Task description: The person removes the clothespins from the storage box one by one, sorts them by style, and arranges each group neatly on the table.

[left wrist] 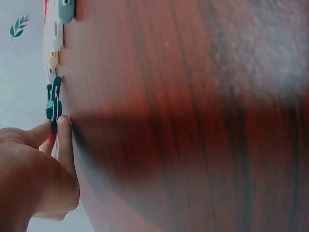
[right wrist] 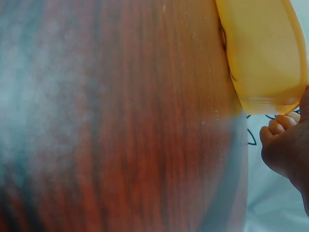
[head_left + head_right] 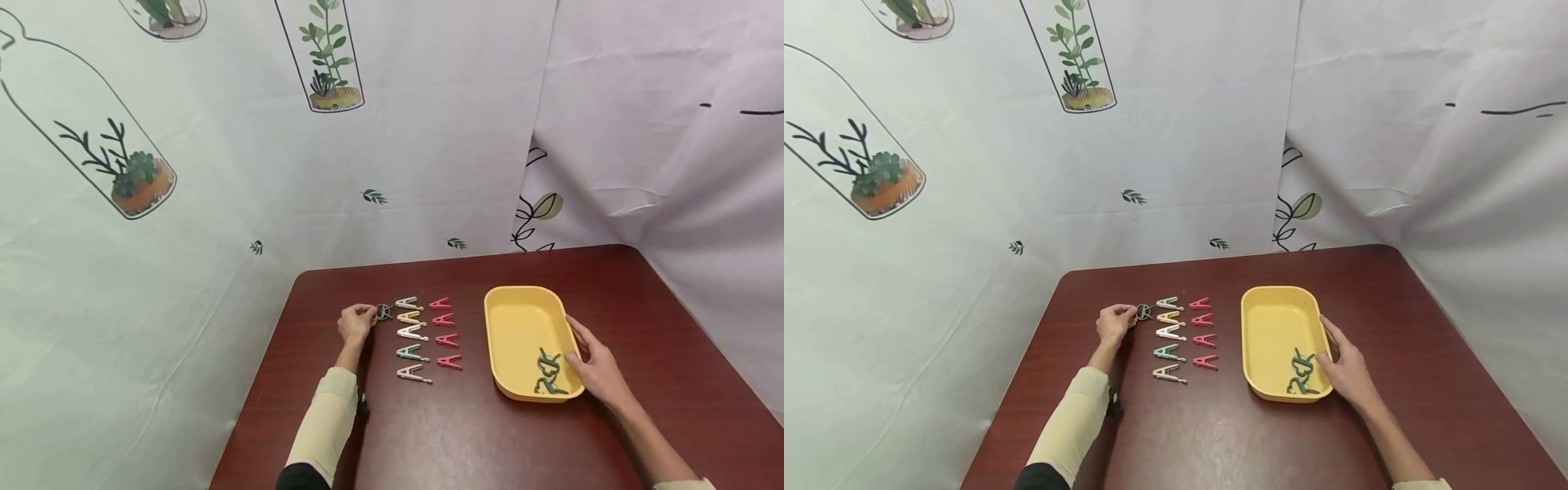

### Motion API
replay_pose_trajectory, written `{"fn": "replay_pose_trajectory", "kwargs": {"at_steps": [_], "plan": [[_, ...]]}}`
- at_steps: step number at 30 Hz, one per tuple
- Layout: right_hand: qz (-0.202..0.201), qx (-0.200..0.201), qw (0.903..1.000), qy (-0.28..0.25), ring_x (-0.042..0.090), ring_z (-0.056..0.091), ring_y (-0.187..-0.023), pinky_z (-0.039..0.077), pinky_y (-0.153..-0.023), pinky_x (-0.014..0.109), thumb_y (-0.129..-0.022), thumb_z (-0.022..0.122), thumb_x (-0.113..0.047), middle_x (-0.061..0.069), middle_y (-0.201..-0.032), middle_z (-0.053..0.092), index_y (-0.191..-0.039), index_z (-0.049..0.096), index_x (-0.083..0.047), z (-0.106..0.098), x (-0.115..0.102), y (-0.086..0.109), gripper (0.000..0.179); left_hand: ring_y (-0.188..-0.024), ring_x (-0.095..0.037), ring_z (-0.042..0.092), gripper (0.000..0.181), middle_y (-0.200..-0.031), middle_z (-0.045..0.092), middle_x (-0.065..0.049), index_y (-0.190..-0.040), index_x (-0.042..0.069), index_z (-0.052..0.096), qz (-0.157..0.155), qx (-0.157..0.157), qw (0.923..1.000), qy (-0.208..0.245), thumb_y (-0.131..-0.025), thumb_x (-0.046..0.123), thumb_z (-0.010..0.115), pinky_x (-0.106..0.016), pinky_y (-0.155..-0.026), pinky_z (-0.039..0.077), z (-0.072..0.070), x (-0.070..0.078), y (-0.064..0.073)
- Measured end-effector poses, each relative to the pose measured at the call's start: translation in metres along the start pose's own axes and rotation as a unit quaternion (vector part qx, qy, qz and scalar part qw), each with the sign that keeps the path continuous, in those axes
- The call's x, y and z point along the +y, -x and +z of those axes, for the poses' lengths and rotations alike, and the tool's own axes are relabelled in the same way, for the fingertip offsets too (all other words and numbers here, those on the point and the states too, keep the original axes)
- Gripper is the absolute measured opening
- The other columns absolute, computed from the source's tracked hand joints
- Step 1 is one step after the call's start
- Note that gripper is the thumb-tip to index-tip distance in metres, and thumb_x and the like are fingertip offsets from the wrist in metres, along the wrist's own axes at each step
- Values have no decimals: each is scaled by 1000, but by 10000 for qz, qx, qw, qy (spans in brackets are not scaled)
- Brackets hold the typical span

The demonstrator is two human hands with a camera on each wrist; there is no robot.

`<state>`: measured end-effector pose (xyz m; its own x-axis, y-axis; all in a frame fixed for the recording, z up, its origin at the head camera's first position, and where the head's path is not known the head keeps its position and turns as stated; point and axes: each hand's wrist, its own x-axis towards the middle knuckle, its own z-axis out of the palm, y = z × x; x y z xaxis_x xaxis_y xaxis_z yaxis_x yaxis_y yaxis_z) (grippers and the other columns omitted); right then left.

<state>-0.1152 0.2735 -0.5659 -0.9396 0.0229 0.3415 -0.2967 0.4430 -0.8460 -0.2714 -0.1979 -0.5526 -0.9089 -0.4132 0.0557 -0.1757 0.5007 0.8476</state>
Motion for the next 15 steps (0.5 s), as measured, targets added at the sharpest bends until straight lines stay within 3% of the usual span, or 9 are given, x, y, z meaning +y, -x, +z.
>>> {"fn": "replay_pose_trajectory", "kwargs": {"at_steps": [8,15], "plan": [[-6,-18,10000,-42,-20,45,-119,43,-85,1,-93,61,15,42,-149,46,-160,38,5,-1,-1,0,72,-70,-24,78,9,-81,80,-7,-94,7,84,59,-23,10000,-65,-93,15,84,-47,-111,46,-2,-1,0],[-4,-28,10000,-74,-20,46,-118,45,-83,2,-93,61,15,41,-150,46,-161,38,5,-1,-1,0,72,-68,-23,76,7,-77,78,-6,-94,7,84,236,89,9994,-247,-93,14,84,-50,-105,48,-2,-1,1]]}}
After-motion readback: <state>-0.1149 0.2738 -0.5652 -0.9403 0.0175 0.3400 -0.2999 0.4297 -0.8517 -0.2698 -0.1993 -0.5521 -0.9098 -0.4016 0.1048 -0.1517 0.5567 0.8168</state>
